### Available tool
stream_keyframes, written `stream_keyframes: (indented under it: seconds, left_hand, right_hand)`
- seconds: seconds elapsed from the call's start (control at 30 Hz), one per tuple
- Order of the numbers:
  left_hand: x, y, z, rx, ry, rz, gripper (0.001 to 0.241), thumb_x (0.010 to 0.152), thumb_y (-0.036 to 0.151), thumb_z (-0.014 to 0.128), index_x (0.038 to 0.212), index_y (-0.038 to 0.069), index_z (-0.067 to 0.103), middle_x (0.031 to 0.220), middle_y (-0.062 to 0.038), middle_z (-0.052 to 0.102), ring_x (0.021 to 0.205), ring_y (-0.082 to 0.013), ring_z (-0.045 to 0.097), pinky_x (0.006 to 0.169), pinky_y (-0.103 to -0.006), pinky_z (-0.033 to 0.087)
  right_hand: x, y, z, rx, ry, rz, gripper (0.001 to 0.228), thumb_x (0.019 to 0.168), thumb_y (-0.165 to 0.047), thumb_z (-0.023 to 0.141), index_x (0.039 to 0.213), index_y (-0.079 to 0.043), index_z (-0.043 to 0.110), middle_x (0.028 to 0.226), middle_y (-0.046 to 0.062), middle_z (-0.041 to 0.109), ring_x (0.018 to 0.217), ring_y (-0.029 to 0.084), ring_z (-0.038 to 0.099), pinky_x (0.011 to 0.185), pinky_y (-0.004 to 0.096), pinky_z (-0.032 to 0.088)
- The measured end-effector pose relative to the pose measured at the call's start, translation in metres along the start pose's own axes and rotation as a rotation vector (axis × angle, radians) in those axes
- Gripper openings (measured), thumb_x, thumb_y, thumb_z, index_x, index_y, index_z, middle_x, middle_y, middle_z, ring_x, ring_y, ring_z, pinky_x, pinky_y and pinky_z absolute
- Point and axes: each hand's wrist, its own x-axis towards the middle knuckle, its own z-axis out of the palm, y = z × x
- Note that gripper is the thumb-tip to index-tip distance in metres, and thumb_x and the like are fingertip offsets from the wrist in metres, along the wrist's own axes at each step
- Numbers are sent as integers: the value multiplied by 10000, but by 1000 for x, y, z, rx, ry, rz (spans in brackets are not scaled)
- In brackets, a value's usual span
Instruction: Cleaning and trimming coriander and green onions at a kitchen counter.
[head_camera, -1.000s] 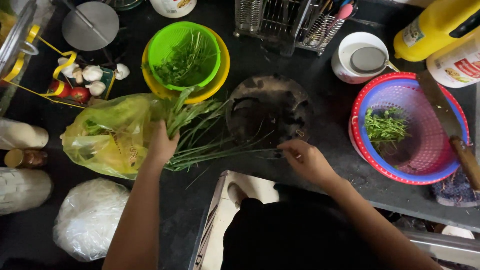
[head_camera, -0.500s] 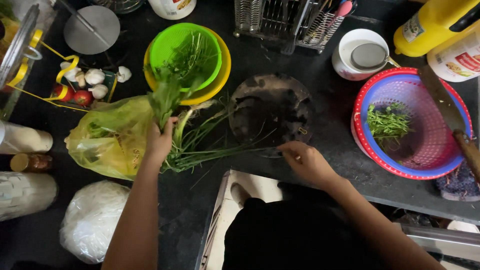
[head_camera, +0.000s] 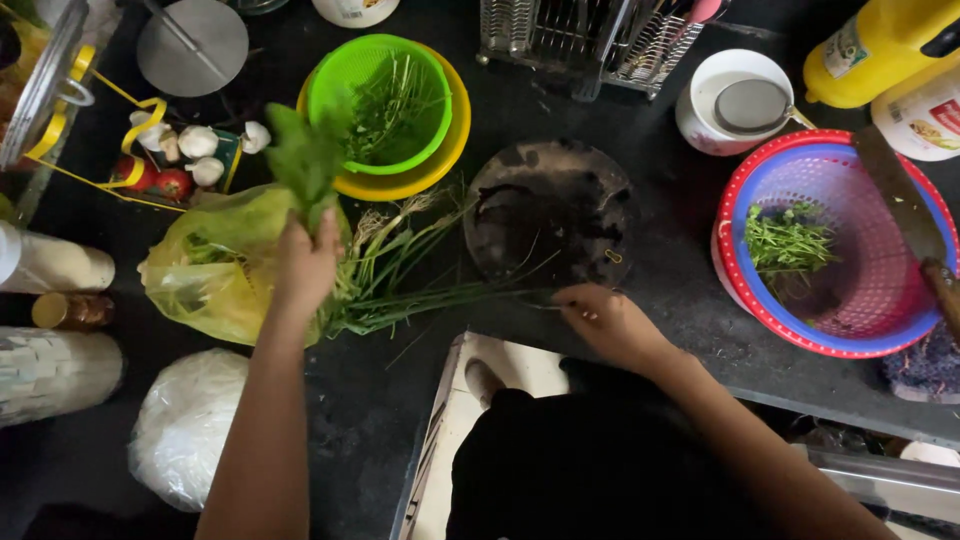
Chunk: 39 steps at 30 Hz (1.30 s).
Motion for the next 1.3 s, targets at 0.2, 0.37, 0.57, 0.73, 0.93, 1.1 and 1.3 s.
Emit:
stream_keyframes:
  seconds: [0.2,0.37,0.57,0.73,0.93,1.1,1.3]
  left_hand:
    - [18,-74,30,614,-346,-162,587,1145,277,453,1556,-130,356,1421,-401,529,1306,-528,564,1041,-668,503]
    - [36,-129,55,1115,-353,-49,407,1014,240,663,1367,39,639,1152,-235,711,925,-354,760,868,-570,552]
    - [48,-99,25,1176,-291,-158,302,956,303,691,1167,102,768,1039,-185,790,989,-412,767,812,-595,585]
    - [22,48,-29,671,-181,-362,816,1060,719,411,1371,-3,628,1345,-308,652,1306,-497,582,1108,-645,398]
    - [-1,90,-79,12,170,-143,339,1140,445,381,1303,266,617,1266,-96,708,1174,-239,610,1059,-363,453]
    - [-2,64,-75,-516,218,67,221,1187,253,456,1275,54,490,892,13,510,769,-98,502,729,-272,553]
    - [-4,-2,-43,132,-25,-282,486,1067,516,674,1085,32,635,779,-126,654,612,-270,690,517,-465,584]
  right_hand:
    - [-7,-10,3,39,-78,-14,273,939,-184,686,1191,-124,771,1090,193,782,912,416,767,731,494,656]
    - [-13,-11,4,-45,-137,13,289,935,-214,693,1202,-118,745,1098,178,783,927,386,774,807,509,633]
    - [-18,-19,-4,-39,-170,74,302,964,-204,653,1242,-139,750,1119,126,803,944,344,786,846,480,630]
    - [-15,-24,-8,-48,-195,91,292,964,-222,665,1227,-113,733,1130,139,793,967,351,783,864,486,627]
    - [-1,-31,1,-81,-276,79,330,963,-211,639,1270,-121,718,1153,74,793,938,269,774,825,407,619]
    - [2,-34,13,-111,-300,51,362,945,-212,624,1285,-134,718,1203,-7,798,936,165,780,791,293,613]
    - [-6,-32,16,-77,-289,0,315,1003,-215,632,1293,-109,694,1165,135,777,998,360,770,886,500,611]
